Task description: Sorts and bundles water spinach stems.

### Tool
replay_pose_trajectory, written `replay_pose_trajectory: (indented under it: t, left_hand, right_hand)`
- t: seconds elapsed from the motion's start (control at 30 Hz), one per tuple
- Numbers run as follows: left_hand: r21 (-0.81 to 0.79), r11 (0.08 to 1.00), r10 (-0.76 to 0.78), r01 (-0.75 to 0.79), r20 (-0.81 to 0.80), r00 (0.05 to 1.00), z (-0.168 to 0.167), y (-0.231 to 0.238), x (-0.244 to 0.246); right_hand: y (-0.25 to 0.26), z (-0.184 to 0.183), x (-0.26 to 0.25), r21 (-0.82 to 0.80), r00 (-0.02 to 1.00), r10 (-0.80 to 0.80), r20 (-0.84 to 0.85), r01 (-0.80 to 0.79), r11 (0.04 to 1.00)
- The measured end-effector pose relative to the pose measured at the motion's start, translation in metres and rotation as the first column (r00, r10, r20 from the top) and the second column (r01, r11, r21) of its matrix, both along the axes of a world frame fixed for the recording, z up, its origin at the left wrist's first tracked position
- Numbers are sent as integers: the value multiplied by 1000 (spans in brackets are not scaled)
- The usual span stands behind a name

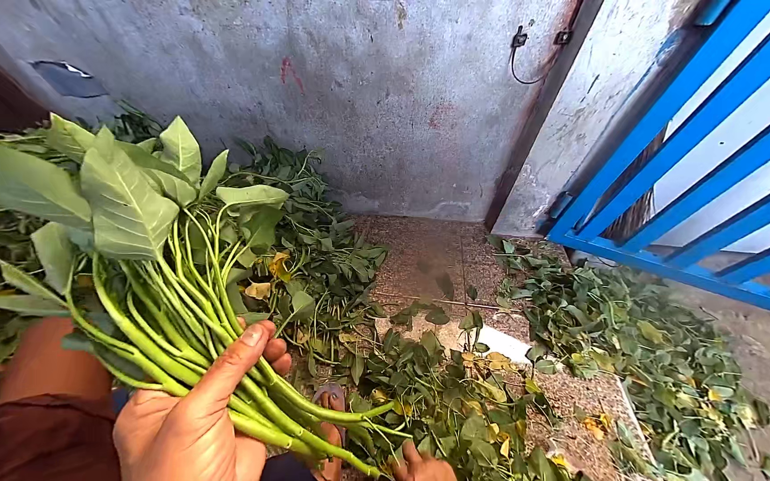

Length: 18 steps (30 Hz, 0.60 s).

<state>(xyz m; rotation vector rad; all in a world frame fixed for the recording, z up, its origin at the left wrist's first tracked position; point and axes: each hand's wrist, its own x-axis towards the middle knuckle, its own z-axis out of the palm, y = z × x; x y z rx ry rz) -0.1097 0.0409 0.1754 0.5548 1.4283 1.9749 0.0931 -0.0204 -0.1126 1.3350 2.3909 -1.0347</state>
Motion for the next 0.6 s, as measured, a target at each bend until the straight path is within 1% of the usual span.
replay_pose_trajectory:
  t: [0.03,0.07,0.13,0.17,0.2,0.27,0.33,0.37,0.4,0.47,0.5,0.53,0.6]
  left_hand:
    - [-3,1000,12,-12,0,1000,0,1,3]
    - [-4,1000,29,-29,6,1000,0,3,6]
    - [2,999,46,-46,33,998,0,7,9]
    - [3,999,34,-34,54,998,0,9,9]
    - [-5,1000,18,-17,77,997,-1,9,10]
    - [-24,1000,-10,13,131,991,0,11,10]
    - [-41,999,-11,19,171,985,2,11,11]
    - [-45,999,-6,15,181,983,3,11,12]
    - [-51,999,-1,11,187,982,3,10,13]
    - [-66,998,-5,17,182,983,2,10,14]
    - [-75,997,-16,30,177,984,0,10,14]
    - [-88,995,-32,48,172,985,-2,10,15]
    - [-111,988,-90,108,153,984,-6,9,20]
  right_hand:
    - [10,-4,-9,93,993,-100,-54,105,990]
    - [22,-8,-19,104,978,-200,-60,206,973]
    - [49,-17,-32,-57,927,-369,70,373,926]
    - [59,-28,-35,-118,896,-421,140,437,892]
    - [65,-43,-35,-143,872,-448,199,478,866]
    - [68,-69,-26,-142,856,-440,272,488,861]
    - [68,-82,-15,-147,855,-455,249,498,855]
    - [68,-83,-9,-152,842,-507,185,534,831]
    - [67,-77,-3,-154,807,-587,71,590,793]
    - [65,-61,8,-182,665,-713,-222,691,700]
    - [66,-55,14,-235,583,-741,-333,710,664]
    - [68,-49,21,-340,493,-785,-374,715,611]
    - [73,-29,33,-605,275,-913,-302,684,407]
